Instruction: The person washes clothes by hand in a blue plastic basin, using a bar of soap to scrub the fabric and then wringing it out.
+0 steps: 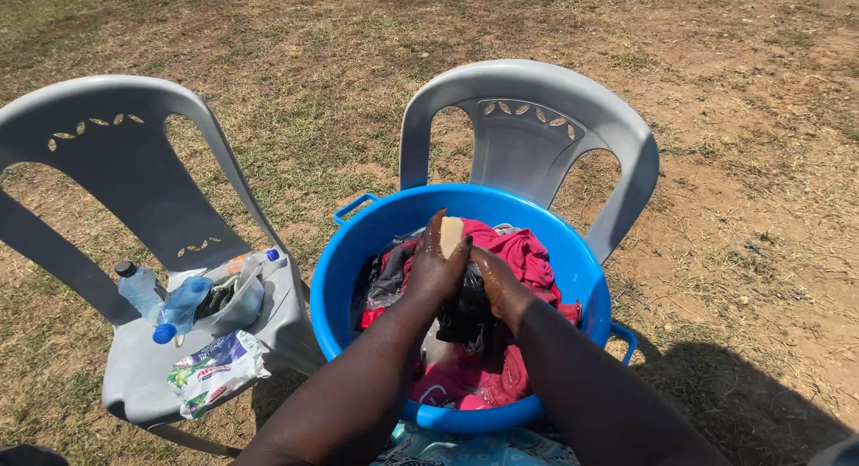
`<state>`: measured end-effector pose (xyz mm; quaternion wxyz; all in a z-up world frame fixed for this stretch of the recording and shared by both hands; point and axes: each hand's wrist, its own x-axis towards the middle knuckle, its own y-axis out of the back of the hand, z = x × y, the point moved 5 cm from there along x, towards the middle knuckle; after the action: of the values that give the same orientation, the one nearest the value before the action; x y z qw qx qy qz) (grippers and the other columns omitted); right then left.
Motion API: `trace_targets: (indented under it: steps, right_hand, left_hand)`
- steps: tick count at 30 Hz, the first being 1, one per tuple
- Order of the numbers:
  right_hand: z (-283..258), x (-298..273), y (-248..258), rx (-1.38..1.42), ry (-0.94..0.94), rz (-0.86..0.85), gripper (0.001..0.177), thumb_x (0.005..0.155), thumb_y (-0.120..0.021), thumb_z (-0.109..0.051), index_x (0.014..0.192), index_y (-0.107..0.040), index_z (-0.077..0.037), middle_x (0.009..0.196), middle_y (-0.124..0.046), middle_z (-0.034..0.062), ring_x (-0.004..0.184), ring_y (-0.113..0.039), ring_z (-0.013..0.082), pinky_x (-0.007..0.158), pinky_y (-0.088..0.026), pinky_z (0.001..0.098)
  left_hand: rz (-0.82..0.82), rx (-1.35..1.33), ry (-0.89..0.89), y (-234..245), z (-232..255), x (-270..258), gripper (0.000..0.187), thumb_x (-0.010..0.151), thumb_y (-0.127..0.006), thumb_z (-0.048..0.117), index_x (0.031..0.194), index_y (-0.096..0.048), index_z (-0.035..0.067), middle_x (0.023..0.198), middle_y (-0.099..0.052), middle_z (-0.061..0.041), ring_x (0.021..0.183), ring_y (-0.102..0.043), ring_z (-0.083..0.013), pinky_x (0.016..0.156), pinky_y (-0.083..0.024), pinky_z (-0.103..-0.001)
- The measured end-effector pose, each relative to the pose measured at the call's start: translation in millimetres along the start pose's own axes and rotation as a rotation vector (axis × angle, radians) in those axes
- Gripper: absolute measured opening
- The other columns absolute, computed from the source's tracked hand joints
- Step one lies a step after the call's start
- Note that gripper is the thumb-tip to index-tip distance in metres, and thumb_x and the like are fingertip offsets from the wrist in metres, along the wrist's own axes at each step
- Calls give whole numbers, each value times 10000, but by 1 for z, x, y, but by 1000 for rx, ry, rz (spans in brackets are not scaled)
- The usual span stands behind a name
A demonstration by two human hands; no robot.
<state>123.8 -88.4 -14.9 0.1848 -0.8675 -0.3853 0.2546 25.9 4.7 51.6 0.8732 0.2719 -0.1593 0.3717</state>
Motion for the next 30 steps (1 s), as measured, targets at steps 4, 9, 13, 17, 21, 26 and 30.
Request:
trace_targets:
  steps: [4, 9, 13, 17, 21, 26, 30]
  right_hand:
    - [-5, 1, -19, -373, 359, -187, 338, 949, -573, -207, 1237, -627, -38, 1104, -677, 104, 971, -655, 204, 869, -544, 391]
    - [-18, -27, -30, -218, 501, -469, 333, 899, -580, -142, 1196, -657, -11, 1087, -686, 33, 954, -656, 106, 863, -552, 290]
    - [-43, -17, -21, -675, 827, -32, 227, 863, -652, -72, 1066, -708, 13, 1002, -681, 74, 882, -639, 111, 802, -545, 279]
    - [-35, -3, -3, -1023, 623, 324, 238, 905, -689, -226, 1024, -728, -24, 836, -730, 161, 781, -705, 226, 748, -552, 348]
    - [-3, 26, 11, -1290, 571, 198, 345, 1121, -542, -332, 1145, -701, -27, 956, -680, 276, 951, -637, 451, 798, -511, 502]
    - [-6, 38, 10, -1830, 647, 241, 356, 1119, -458, -289, 1091, -692, -22, 1024, -725, 233, 947, -694, 424, 844, -541, 534]
    - [-26, 17, 28, -478, 369, 373, 409, 1120, -483, -390, 1148, -708, -49, 1012, -699, 157, 869, -665, 217, 841, -529, 454]
  left_hand:
    - [-177, -389, 517, -17, -100, 18, 690, 952, -741, 428, 1446, -479, 25, 1254, -656, -241, 1117, -654, -362, 938, -539, -474]
    - [-366, -1300, 804, -33, -85, 7, 604, 912, -719, 296, 1445, -500, 116, 1205, -663, -121, 1039, -690, -259, 868, -602, -409]
    - [-86, -1096, 635, -6, -59, 19, 717, 793, -620, 82, 1462, -446, 272, 1113, -618, -113, 929, -660, -266, 785, -577, -434]
    - [174, -1001, 571, 6, -60, 19, 771, 821, -600, 60, 1536, -368, 231, 1169, -600, -119, 971, -658, -266, 826, -573, -433]
    - [126, -358, 268, 11, -25, 7, 851, 894, -680, 198, 1602, -208, 202, 1316, -635, -199, 1098, -680, -327, 918, -542, -413]
    - [-60, -144, 510, 7, -25, 1, 956, 878, -710, 365, 1637, -153, 201, 1427, -544, -249, 1261, -599, -374, 1036, -475, -424]
    - [-74, -121, 668, 1, -60, 10, 845, 974, -722, 460, 1614, -266, 151, 1543, -375, -276, 1401, -426, -393, 1128, -391, -433]
